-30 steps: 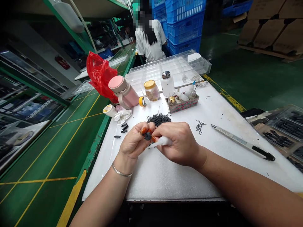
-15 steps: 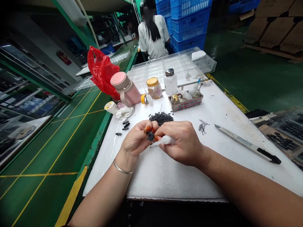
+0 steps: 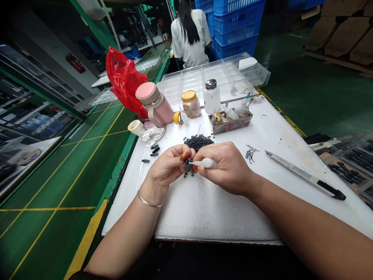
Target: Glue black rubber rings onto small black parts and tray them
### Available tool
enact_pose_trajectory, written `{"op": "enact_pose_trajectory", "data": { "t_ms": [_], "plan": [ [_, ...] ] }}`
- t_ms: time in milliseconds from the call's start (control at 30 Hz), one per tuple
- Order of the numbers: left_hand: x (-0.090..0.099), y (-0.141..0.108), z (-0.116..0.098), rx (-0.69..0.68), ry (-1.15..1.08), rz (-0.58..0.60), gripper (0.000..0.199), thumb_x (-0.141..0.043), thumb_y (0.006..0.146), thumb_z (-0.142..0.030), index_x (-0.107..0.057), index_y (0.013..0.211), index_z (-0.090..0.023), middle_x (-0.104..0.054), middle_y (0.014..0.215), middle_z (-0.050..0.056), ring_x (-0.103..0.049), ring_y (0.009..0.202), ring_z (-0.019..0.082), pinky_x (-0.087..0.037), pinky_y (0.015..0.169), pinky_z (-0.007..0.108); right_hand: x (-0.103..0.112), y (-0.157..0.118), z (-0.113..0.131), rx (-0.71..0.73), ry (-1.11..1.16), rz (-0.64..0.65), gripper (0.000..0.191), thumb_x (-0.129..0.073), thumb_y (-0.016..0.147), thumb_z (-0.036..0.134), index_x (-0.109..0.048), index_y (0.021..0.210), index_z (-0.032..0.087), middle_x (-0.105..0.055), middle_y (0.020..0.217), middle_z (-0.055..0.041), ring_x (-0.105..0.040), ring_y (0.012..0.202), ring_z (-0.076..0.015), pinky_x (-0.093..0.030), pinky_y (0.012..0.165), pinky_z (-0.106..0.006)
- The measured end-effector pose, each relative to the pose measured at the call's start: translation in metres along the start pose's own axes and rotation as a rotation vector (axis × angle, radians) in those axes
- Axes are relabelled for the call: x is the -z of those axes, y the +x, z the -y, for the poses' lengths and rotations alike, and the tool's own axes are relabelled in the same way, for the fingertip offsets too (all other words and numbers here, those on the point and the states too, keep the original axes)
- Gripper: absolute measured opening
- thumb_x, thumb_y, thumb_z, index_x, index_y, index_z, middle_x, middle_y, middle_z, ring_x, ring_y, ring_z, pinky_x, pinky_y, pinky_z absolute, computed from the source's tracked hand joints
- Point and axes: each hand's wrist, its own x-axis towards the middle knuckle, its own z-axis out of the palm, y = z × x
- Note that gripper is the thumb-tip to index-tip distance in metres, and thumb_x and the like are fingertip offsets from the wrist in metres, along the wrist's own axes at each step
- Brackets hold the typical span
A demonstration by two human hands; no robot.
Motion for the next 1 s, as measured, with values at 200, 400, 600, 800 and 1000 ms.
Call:
{"op": "enact_pose_trajectory", "data": {
  "t_ms": [200,400,600,800,1000],
  "plan": [
    [0.0006,-0.0002,-0.0014,0.001,-0.009,-0.030,0.023,-0.077,0.074,-0.025,-0.060,0.081,-0.012,-0.057,0.081,0.003,-0.061,0.068,0.014,-0.056,0.063,0.026,-0.0020,-0.0006,-0.0031,-0.025,-0.009,-0.005,0.009,-0.062,0.083,0.013,-0.069,0.077,0.016,-0.066,0.067,0.0018,-0.057,0.056,-0.0077,-0.042,0.054,-0.018],
    [0.0028,-0.0010,-0.0051,0.024,0.015,-0.021,0.022,-0.076,0.075,-0.025,-0.060,0.083,-0.012,-0.059,0.086,0.004,-0.062,0.069,0.013,-0.059,0.062,0.028,-0.0030,-0.0011,-0.0063,0.034,-0.101,-0.025,0.009,-0.062,0.084,0.014,-0.068,0.078,0.017,-0.063,0.066,0.0019,-0.055,0.056,-0.0076,-0.039,0.054,-0.020],
    [0.0065,-0.0015,-0.0074,0.062,0.044,-0.018,0.023,-0.077,0.074,-0.024,-0.059,0.080,-0.010,-0.062,0.086,0.006,-0.064,0.072,0.015,-0.058,0.060,0.024,-0.0014,-0.0025,-0.0075,0.070,-0.129,0.005,0.008,-0.062,0.083,0.014,-0.067,0.079,0.017,-0.062,0.065,0.0018,-0.053,0.056,-0.0082,-0.038,0.054,-0.022],
    [0.0047,-0.0009,-0.0068,0.083,0.034,-0.043,0.025,-0.079,0.070,-0.024,-0.059,0.076,-0.010,-0.064,0.085,0.007,-0.063,0.067,0.013,-0.054,0.055,0.021,-0.0030,-0.0025,-0.0088,0.094,-0.132,-0.007,0.009,-0.062,0.081,0.012,-0.067,0.080,0.019,-0.062,0.066,0.0021,-0.053,0.056,-0.0089,-0.039,0.054,-0.024],
    [0.0052,-0.0015,-0.0068,0.052,0.044,-0.058,0.021,-0.078,0.072,-0.022,-0.062,0.079,-0.010,-0.064,0.082,0.006,-0.063,0.067,0.013,-0.053,0.056,0.019,-0.0070,-0.0028,-0.0086,0.089,-0.129,-0.025,0.009,-0.062,0.081,0.012,-0.067,0.079,0.019,-0.062,0.065,0.0026,-0.053,0.056,-0.0088,-0.040,0.054,-0.024]
  ]
}}
